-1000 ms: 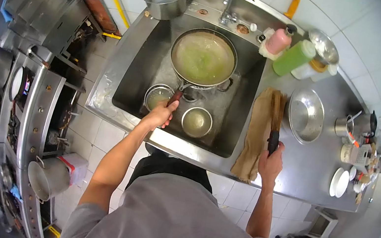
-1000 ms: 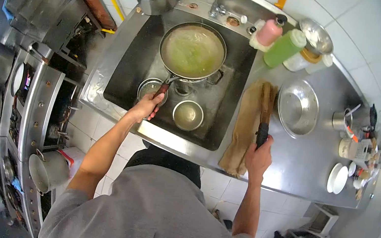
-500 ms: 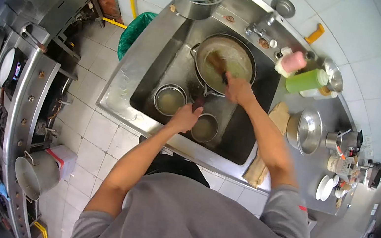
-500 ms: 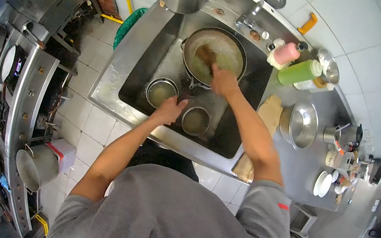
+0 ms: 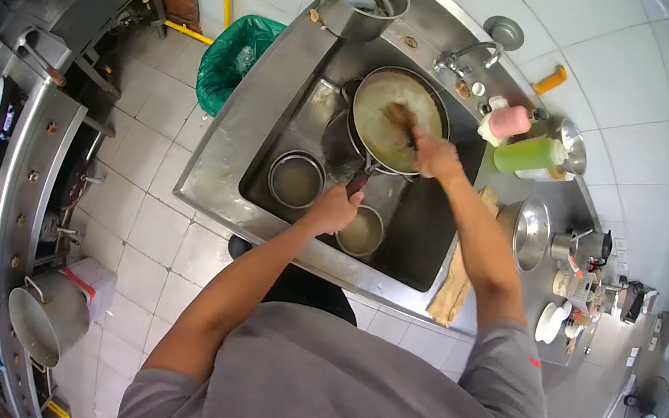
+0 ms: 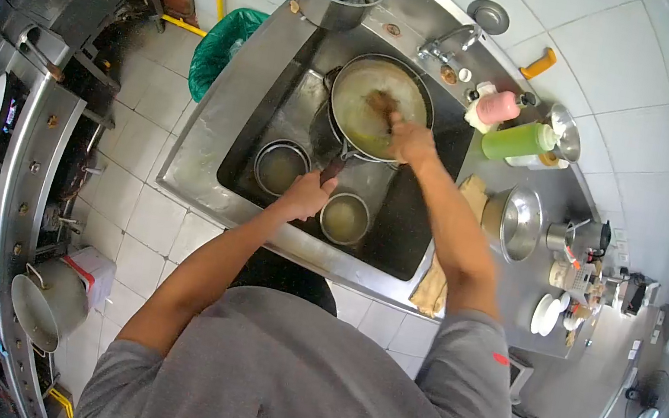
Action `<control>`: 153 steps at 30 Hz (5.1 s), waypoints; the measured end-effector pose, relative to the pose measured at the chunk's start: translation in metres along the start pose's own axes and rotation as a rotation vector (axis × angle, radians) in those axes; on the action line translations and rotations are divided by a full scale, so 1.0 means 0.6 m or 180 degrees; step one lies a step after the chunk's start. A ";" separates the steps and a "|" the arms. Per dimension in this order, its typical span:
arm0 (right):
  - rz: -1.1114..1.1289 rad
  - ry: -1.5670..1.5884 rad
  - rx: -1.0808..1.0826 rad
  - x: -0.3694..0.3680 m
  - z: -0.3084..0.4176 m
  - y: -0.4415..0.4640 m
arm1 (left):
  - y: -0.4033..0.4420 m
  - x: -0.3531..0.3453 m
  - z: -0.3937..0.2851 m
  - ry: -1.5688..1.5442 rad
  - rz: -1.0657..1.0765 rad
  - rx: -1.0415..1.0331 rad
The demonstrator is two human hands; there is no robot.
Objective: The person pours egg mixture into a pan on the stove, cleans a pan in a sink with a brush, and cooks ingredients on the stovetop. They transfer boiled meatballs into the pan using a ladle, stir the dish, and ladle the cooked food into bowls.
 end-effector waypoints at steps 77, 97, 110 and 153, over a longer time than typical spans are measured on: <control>-0.2737 0.2907 0.1117 -0.110 -0.001 -0.262 | -0.425 -0.085 0.498 0.0277 -0.3010 0.1316; 0.1514 0.0487 0.3369 -0.336 0.660 -0.210 | -0.693 -0.139 0.715 -0.3079 -0.4627 0.0959; 0.2251 -0.0463 0.2799 -0.331 0.930 -0.201 | -1.230 -0.288 0.706 -0.1608 -0.8654 0.1837; 0.3772 -0.2228 0.2953 -0.342 1.684 -0.452 | -1.628 -1.122 0.633 -0.3928 -1.1589 0.5384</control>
Point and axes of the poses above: each hand's wrist, its own y-axis towards the middle knuckle, its own x-axis out of the back of the hand, z = x × y, the point moved 5 cm from there along y, towards the middle knuckle, and after that the axes turned 3 degrees about x, right-handed, at the moved point
